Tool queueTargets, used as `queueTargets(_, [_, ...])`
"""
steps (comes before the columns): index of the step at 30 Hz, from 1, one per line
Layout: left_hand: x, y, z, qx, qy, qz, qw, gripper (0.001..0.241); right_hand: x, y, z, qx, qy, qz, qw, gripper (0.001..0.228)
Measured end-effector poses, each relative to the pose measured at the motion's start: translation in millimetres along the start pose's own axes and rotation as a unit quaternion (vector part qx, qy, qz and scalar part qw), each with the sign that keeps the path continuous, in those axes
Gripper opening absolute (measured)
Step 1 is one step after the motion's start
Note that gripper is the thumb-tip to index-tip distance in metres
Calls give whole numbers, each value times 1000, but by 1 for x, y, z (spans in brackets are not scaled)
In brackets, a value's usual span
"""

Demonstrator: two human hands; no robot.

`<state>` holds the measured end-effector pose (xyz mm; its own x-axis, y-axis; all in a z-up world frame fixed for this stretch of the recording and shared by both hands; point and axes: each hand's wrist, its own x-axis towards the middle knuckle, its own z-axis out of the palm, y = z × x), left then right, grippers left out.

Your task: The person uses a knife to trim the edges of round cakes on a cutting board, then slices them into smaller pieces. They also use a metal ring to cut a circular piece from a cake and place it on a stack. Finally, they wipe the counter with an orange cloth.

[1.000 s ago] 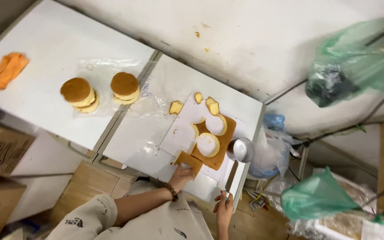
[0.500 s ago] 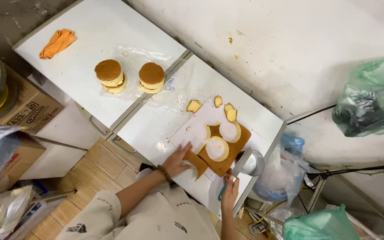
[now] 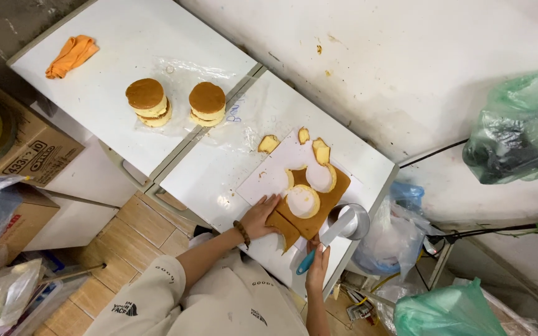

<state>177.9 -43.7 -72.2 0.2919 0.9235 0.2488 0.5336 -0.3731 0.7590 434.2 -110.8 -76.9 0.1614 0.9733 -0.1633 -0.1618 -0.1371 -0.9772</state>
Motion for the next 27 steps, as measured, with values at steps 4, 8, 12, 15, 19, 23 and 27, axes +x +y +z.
queueTargets(4, [3,3,-5,9,19,-41,999,105,6,-4,3,-84,-24,4,996,40])
queueTargets(8, [4,-9,2,-59,71,-107,990,92,13,-16,27,-254,-44,44,965,42])
queueTargets(12, [12,-6,3,-73,119,-133,981,88,22,-16,34,-240,-55,3,969,43])
queueTargets(15, [15,-2,-4,-8,122,-147,982,88,29,-9,29,-246,-44,14,968,41])
queueTargets(19, [16,-4,-12,46,64,-110,991,88,27,-8,26,-286,-28,16,958,42])
queueTargets(23, [30,-5,-36,15,-22,-91,995,97,5,-22,26,-278,32,25,960,42])
queueTargets(27, [28,-10,-18,-46,-59,-121,990,104,-15,-15,27,-127,58,-8,990,43])
